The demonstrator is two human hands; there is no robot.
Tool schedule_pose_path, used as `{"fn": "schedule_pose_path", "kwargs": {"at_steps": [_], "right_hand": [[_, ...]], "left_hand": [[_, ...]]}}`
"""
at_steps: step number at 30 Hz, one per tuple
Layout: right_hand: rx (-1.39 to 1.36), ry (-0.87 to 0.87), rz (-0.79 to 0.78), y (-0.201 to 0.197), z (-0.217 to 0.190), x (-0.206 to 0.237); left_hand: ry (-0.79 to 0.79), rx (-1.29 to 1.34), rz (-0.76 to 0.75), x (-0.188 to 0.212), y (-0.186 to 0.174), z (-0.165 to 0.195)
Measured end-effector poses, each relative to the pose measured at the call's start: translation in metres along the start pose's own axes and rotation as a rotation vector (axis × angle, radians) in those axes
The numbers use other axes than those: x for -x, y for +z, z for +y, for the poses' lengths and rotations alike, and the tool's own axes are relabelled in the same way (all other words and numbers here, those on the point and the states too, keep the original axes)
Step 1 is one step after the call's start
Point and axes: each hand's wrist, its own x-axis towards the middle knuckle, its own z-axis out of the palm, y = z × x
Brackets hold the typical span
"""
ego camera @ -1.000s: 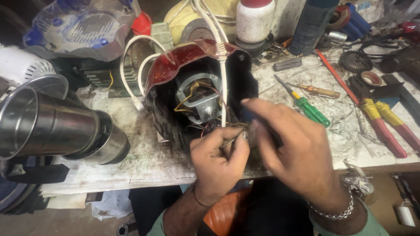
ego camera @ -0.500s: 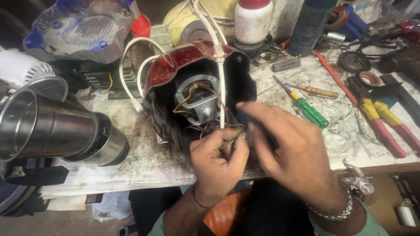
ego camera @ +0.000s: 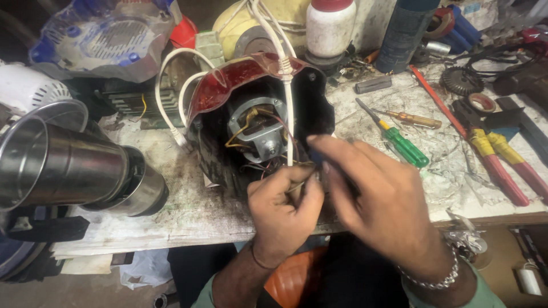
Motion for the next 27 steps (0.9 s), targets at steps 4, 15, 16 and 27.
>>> {"fn": "schedule_pose_path", "kwargs": {"at_steps": [4,15,16,27], "right_hand": [[-0.026,-0.022,0.047,0.0014,0.0019,-0.0002],[-0.002,-0.020,0.010,0.0017,0.0026,0.0020],[0.019,-0.041,0.031,0.0023,0.0024,0.0016],[0.063,0.020,0.011,0.0011,0.0023,0.0016]], "left_hand": [[-0.020,-0.018,0.008,-0.0007,-0.0001,-0.0012],[0.013,-0.003,-0.010,-0.0008,0.0003,-0.0032],[0.004,-0.011,-0.002,-0.0010,0.0001,-0.0032],[-0.004,-0.044,0.016,-0.0014,0.0005,-0.0006]]}}
